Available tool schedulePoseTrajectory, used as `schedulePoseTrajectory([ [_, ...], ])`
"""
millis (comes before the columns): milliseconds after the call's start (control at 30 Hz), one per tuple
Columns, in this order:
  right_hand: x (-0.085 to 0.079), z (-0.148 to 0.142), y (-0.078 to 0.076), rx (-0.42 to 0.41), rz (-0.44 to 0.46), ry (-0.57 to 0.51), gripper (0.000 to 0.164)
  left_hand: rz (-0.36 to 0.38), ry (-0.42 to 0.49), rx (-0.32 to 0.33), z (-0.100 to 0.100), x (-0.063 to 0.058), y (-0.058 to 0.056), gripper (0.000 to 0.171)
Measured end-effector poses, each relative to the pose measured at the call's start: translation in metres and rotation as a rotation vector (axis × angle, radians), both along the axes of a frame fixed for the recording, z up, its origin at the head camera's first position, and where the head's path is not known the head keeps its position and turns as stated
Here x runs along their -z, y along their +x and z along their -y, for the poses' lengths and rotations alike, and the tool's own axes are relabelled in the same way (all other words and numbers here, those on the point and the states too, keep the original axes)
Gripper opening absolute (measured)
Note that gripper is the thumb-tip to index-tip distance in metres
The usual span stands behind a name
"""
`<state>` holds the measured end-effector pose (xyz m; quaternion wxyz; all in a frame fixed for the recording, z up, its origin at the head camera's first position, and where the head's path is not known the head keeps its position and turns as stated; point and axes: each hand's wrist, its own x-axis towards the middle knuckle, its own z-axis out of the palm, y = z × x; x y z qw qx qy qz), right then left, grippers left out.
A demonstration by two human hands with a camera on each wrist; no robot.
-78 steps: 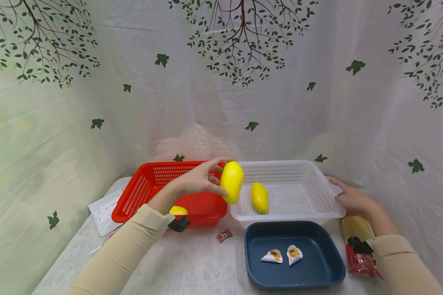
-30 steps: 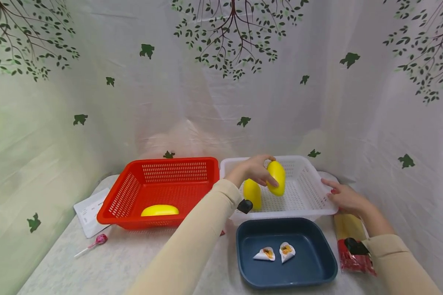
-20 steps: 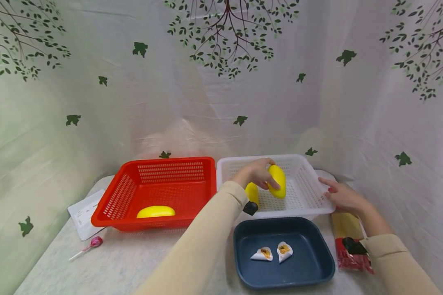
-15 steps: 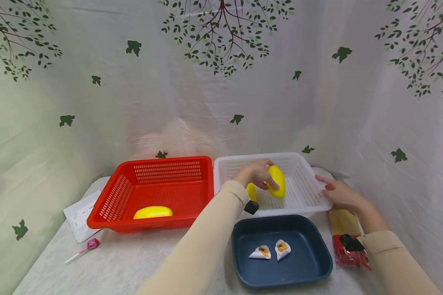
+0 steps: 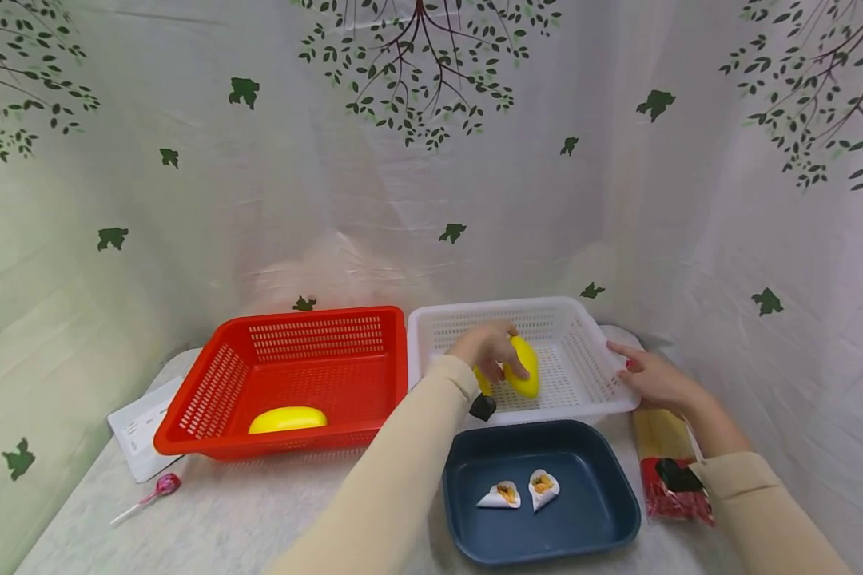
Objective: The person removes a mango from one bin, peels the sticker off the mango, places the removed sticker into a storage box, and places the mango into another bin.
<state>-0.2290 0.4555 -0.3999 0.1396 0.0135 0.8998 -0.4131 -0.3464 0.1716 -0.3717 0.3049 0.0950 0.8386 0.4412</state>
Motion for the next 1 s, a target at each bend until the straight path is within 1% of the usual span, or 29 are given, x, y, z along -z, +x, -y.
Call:
schedulePoseTrajectory([
  [133,-0.001,0.001,0.0,-0.005,-0.002,-0.012,0.076,0.015,-0.034,-0.003,0.004,0.004,-0.007,0.086],
  [267,-0.001,0.001,0.0,-0.004,0.001,-0.018,0.077,0.025,-0.061,0.005,0.007,0.006,-0.011,0.087],
  [467,-0.001,0.001,0.0,-0.003,-0.006,0.0,0.076,0.013,-0.106,0.026,0.01,0.011,-0.019,0.089],
  [533,-0.001,0.002,0.0,-0.006,-0.008,0.001,0.075,0.011,-0.121,0.024,0.011,0.011,-0.022,0.089],
  [633,-0.002,0.002,0.0,-0.002,-0.008,-0.004,0.076,0.01,-0.128,0.023,0.013,0.011,-0.026,0.09],
  [767,-0.002,0.002,0.001,-0.002,-0.01,-0.008,0.076,0.002,-0.117,0.017,0.017,0.011,-0.028,0.093],
  [867,-0.002,0.002,0.001,-0.002,-0.009,-0.009,0.076,-0.015,-0.141,0.0,0.019,0.011,-0.028,0.084],
  [1000,-0.002,0.002,0.001,-0.004,-0.009,-0.006,0.076,-0.063,-0.212,-0.004,0.02,0.012,-0.026,0.061],
])
